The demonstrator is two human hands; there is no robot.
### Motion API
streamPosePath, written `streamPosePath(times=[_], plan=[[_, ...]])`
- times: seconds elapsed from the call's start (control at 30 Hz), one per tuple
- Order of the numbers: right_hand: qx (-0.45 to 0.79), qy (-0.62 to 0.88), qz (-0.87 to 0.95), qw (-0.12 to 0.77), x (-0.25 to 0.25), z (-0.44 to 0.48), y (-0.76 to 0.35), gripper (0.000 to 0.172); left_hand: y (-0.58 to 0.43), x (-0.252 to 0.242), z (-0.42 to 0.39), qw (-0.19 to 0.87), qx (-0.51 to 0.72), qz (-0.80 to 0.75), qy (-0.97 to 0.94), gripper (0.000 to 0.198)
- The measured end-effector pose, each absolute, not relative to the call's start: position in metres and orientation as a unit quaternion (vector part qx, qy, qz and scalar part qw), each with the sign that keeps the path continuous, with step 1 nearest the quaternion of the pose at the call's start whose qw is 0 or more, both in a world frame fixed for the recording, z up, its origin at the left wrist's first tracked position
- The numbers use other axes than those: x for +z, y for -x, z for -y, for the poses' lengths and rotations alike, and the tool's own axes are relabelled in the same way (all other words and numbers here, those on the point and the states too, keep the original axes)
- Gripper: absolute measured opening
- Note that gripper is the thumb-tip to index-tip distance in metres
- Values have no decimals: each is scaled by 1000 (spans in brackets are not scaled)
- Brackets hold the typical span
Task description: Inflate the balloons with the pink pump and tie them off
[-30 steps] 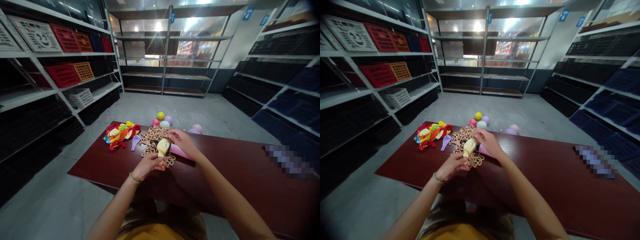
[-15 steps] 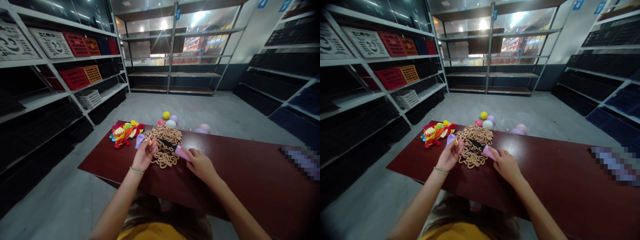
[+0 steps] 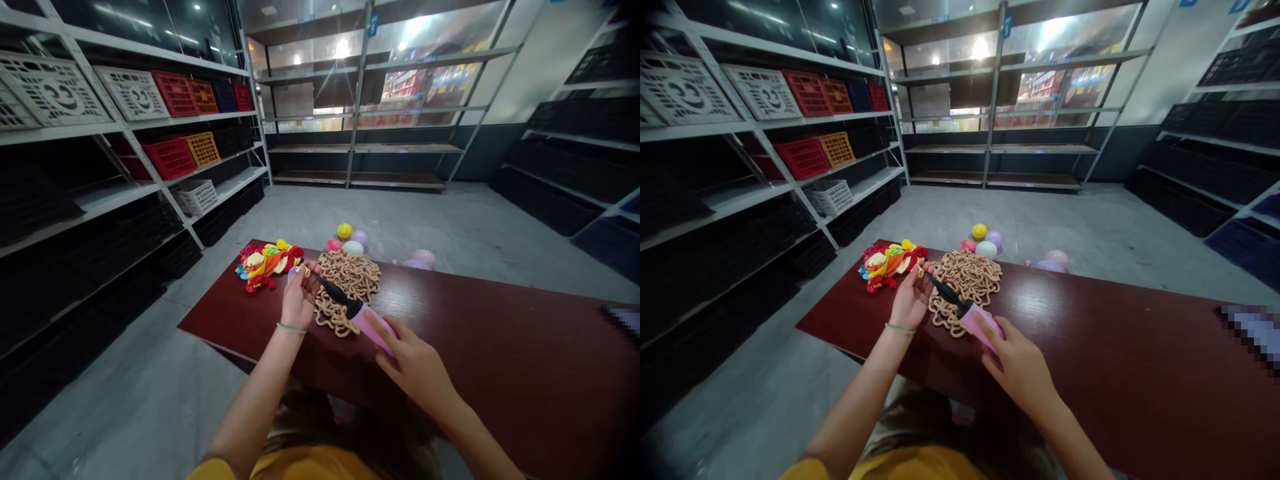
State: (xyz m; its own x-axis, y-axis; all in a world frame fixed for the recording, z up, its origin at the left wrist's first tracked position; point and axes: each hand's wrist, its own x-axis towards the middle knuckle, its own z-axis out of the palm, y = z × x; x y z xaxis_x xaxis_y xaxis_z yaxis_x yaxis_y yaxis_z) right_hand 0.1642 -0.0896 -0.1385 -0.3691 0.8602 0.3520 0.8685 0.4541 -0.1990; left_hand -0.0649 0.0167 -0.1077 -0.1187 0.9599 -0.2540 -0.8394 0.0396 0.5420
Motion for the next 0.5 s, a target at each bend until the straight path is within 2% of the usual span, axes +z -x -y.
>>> streamPosePath(times=[0.23, 0.5], plan=[[5, 529, 827, 190, -136, 92, -156, 67, 64, -115, -16, 629, 709, -295, -120, 12], [24, 537, 820, 196, -139, 91, -150, 68, 60, -120, -14, 602, 712, -321, -166, 23]])
